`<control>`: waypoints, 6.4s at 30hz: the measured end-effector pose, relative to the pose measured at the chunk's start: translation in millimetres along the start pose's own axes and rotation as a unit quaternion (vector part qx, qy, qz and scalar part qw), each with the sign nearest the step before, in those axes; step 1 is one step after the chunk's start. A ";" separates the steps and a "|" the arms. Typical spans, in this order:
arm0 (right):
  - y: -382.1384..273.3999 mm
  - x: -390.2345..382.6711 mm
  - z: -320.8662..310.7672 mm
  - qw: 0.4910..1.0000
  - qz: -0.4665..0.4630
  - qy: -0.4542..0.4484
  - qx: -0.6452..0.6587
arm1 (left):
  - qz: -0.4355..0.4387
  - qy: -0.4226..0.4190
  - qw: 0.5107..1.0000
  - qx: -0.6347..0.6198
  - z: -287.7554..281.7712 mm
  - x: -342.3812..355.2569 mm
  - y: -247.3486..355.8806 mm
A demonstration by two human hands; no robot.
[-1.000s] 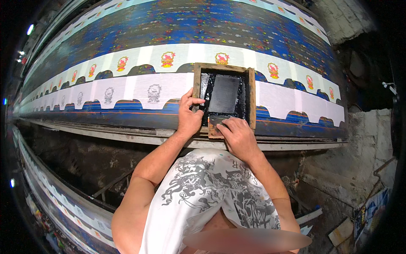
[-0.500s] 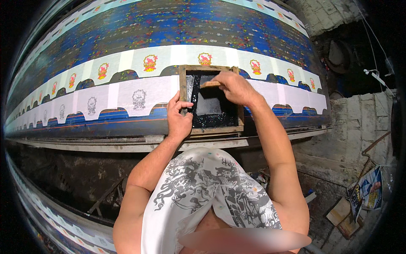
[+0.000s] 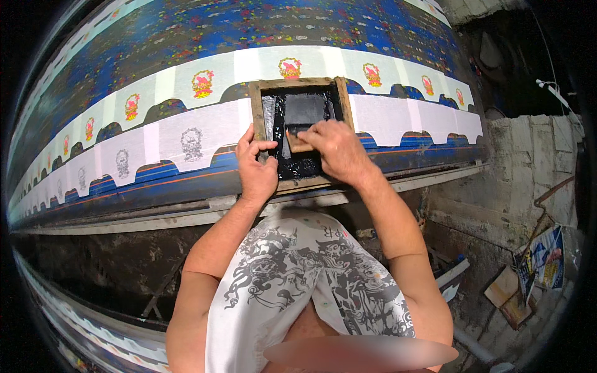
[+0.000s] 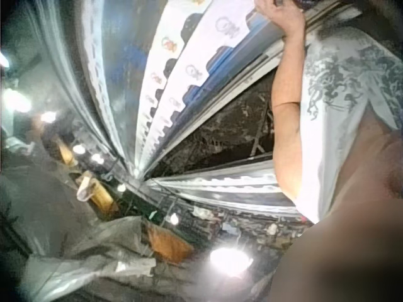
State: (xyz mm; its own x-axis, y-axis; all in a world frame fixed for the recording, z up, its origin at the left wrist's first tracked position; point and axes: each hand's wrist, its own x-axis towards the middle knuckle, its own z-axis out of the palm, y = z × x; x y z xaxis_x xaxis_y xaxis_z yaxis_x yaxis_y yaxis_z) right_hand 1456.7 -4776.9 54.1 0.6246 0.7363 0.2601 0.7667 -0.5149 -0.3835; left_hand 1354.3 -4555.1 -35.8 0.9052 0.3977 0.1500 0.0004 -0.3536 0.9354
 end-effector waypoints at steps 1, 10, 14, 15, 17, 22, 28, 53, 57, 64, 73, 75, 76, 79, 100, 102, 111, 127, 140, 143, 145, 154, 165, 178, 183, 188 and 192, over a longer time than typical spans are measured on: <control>-8.9 -10.2 0.2 1.000 -0.005 0.011 -0.004 | 0.001 -0.004 1.000 -0.009 -0.7 0.2 0.7; -58.0 -50.4 -20.3 0.999 -0.009 -0.010 0.048 | 0.009 -0.007 1.000 0.008 -5.9 1.6 1.2; -61.5 -34.2 -73.2 0.990 -0.139 0.022 0.009 | 0.020 0.010 1.000 0.014 -6.4 0.9 4.3; -64.9 -28.1 -84.4 0.981 -0.173 0.091 -0.002 | 0.023 0.010 0.999 0.047 -8.2 5.0 11.2; -74.3 -22.5 -113.1 0.962 -0.220 0.155 0.042 | -0.017 -0.021 0.998 -0.056 -1.1 13.8 26.5; -91.9 -33.0 -186.0 0.954 -0.231 0.191 0.014 | -0.228 -0.083 0.941 -0.235 36.9 40.4 52.8; -70.1 -88.0 -246.3 0.968 -0.178 0.174 0.037 | 0.058 0.010 0.996 -0.070 131.8 -13.9 50.5; 111.2 -171.5 -148.0 0.997 -0.044 -0.040 0.040 | -0.036 0.009 0.999 -0.034 215.6 -28.6 110.1; 124.5 -152.8 -156.8 0.993 -0.054 -0.081 0.070 | -0.053 -0.005 0.997 -0.055 213.5 -28.2 104.8; 189.7 -94.5 -175.3 0.967 -0.020 -0.204 0.153 | -0.051 0.004 0.997 -0.049 215.3 -29.1 96.7; 225.3 -31.1 -147.1 0.998 0.046 -0.037 0.029 | -0.064 -0.018 0.993 -0.093 209.7 -25.4 90.0; 222.4 -39.8 -141.9 0.999 0.028 -0.022 0.037 | -0.058 -0.025 0.994 -0.088 209.0 -25.0 91.0; 218.1 -48.3 -139.6 0.999 0.029 -0.024 0.037 | -0.063 -0.025 0.994 -0.090 209.1 -25.0 91.6; 198.3 -76.0 -132.6 1.000 -0.007 -0.014 -0.006 | -0.063 -0.013 0.993 -0.098 211.0 -25.1 93.4; 145.4 -238.2 -143.5 0.958 0.163 0.201 0.120 | -0.067 -0.003 0.997 -0.044 221.6 -24.7 119.4; 158.5 -257.8 -143.5 0.931 0.256 0.206 0.161 | -0.036 0.007 0.997 -0.071 234.3 -28.4 127.0; 253.0 -347.2 -188.1 0.903 0.269 0.261 0.211 | 0.050 0.005 0.997 -0.059 373.9 -44.1 174.0; 306.2 -371.4 -262.0 0.987 0.055 0.073 0.134 | -0.027 0.014 0.999 -0.026 463.0 -63.6 201.8; 358.3 -269.2 -299.2 0.979 -0.037 -0.159 0.118 | -0.040 -0.002 0.999 -0.036 468.2 -62.0 193.4; 384.7 -233.9 -295.9 0.978 -0.026 -0.164 0.125 | -0.030 -0.005 0.999 -0.009 467.0 -62.8 196.0; 399.3 -212.3 -287.6 0.987 -0.006 -0.144 0.078 | -0.032 -0.011 0.999 -0.008 466.3 -63.2 197.3; 417.0 -182.4 -266.6 0.997 0.045 -0.037 0.055 | -0.030 -0.018 0.999 0.018 464.7 -63.0 197.1; 350.1 -263.3 -254.8 1.000 -0.003 -0.017 0.006 | -0.019 -0.023 1.000 -0.008 461.8 -62.4 197.6; 302.9 -346.1 -267.6 0.992 0.055 -0.021 0.112 | 0.000 -0.020 1.000 0.003 460.3 -61.5 193.8; 331.5 -389.5 -267.4 0.952 0.238 0.172 0.088 | -0.032 0.002 0.998 -0.058 465.9 -61.4 208.3; 373.3 -428.7 -279.0 0.908 0.268 0.212 0.241 | 0.044 0.006 0.998 -0.049 515.6 -63.0 235.7; 417.7 -459.8 -314.7 0.900 0.276 0.225 0.252 | 0.074 0.013 0.995 -0.059 584.0 -69.0 256.2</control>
State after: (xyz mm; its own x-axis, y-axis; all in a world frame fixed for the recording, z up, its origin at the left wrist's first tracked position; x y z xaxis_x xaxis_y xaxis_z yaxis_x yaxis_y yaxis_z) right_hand 1536.5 -5468.7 53.2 0.9734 0.1194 0.1955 0.2274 -0.3990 -0.8883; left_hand 1540.2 -5167.5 6.5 0.8801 0.3715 0.2956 -0.1830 -0.3091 0.9333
